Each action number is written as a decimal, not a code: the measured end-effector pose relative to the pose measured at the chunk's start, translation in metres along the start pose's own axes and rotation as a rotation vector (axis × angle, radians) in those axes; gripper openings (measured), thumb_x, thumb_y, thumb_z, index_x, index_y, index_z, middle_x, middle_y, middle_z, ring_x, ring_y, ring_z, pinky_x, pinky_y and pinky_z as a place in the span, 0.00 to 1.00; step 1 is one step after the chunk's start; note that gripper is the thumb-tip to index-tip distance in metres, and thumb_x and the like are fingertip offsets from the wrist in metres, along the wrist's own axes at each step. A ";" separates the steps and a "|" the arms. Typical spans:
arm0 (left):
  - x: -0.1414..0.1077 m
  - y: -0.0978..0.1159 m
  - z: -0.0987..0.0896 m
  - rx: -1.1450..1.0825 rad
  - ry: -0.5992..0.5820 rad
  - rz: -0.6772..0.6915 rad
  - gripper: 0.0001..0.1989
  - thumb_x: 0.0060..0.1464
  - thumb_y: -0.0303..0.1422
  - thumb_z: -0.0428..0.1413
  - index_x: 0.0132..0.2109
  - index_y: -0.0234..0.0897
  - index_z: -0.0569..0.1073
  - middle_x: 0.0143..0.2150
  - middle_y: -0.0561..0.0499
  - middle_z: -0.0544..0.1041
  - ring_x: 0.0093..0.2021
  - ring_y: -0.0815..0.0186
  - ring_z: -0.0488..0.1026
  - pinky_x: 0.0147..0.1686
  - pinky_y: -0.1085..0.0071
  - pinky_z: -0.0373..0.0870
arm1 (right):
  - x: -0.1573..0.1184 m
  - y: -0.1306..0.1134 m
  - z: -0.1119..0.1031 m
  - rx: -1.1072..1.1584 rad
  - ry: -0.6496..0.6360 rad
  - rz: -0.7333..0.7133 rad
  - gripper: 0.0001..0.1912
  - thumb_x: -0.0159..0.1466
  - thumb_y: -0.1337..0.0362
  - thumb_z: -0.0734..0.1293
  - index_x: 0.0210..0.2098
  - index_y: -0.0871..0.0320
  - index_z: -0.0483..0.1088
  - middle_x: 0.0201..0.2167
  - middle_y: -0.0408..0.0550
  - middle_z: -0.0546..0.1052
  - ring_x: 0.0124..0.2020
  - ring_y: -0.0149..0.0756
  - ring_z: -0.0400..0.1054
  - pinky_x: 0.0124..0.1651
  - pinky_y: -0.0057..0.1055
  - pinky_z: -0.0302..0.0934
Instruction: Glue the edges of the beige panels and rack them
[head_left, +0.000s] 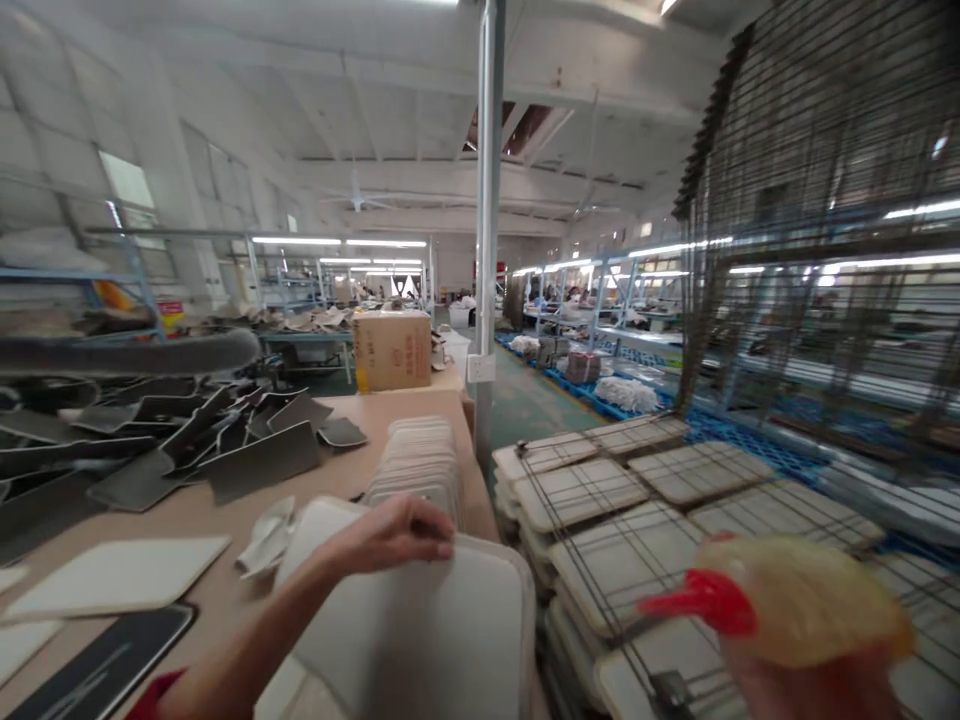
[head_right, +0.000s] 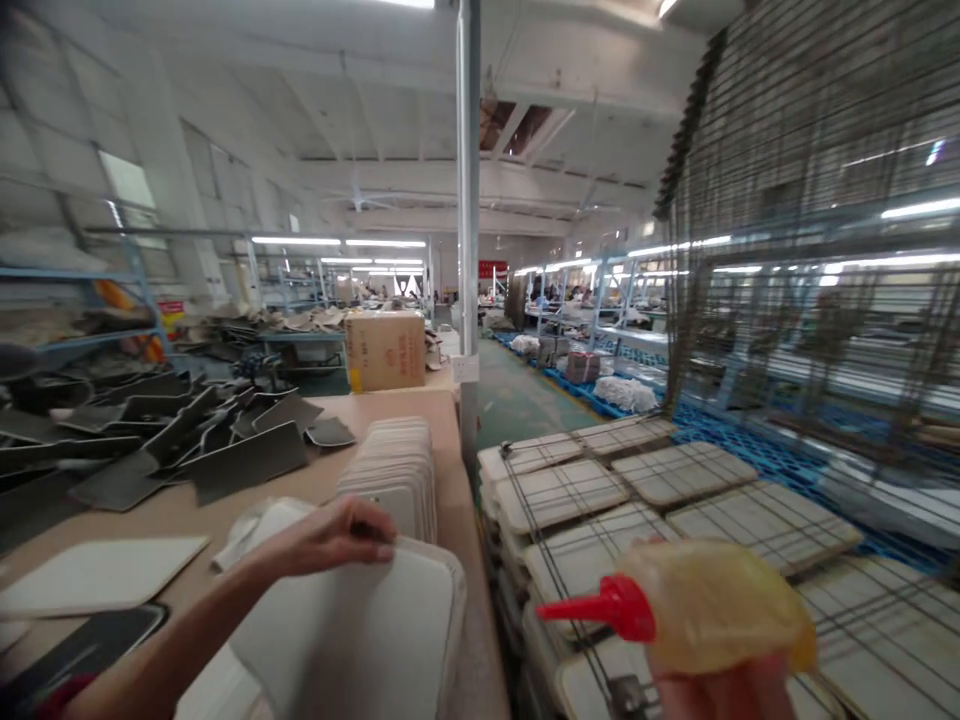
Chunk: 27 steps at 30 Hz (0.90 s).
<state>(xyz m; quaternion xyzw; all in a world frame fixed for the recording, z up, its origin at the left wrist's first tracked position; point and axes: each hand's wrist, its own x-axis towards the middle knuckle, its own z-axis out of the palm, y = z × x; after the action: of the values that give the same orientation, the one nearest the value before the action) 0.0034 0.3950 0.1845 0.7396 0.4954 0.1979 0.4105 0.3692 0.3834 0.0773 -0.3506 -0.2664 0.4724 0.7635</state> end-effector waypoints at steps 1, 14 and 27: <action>0.000 0.003 -0.005 0.012 -0.031 0.014 0.17 0.46 0.44 0.58 0.27 0.31 0.72 0.22 0.57 0.62 0.25 0.73 0.56 0.23 0.77 0.51 | 0.001 -0.003 0.004 -0.006 -0.013 0.019 0.24 0.62 0.48 0.61 0.51 0.56 0.65 0.51 0.53 0.69 0.48 0.43 0.66 0.45 0.46 0.65; -0.007 -0.028 -0.048 0.083 -0.381 0.165 0.17 0.43 0.42 0.63 0.34 0.30 0.79 0.26 0.51 0.76 0.27 0.71 0.69 0.25 0.82 0.62 | -0.020 0.023 0.113 0.067 -0.379 0.188 0.33 0.49 0.52 0.73 0.54 0.43 0.63 0.53 0.47 0.70 0.53 0.49 0.63 0.53 0.48 0.60; -0.002 -0.066 -0.079 -0.063 -0.587 0.222 0.22 0.39 0.44 0.64 0.37 0.29 0.80 0.29 0.48 0.80 0.30 0.68 0.73 0.29 0.81 0.67 | -0.035 0.052 0.185 -0.095 -0.465 0.228 0.29 0.34 0.52 0.78 0.36 0.47 0.74 0.31 0.46 0.77 0.33 0.44 0.72 0.43 0.43 0.66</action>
<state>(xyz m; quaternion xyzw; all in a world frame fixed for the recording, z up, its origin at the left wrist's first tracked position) -0.0904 0.4367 0.1777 0.8015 0.2656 0.0349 0.5346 0.1904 0.4199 0.1470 -0.2958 -0.4152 0.6103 0.6063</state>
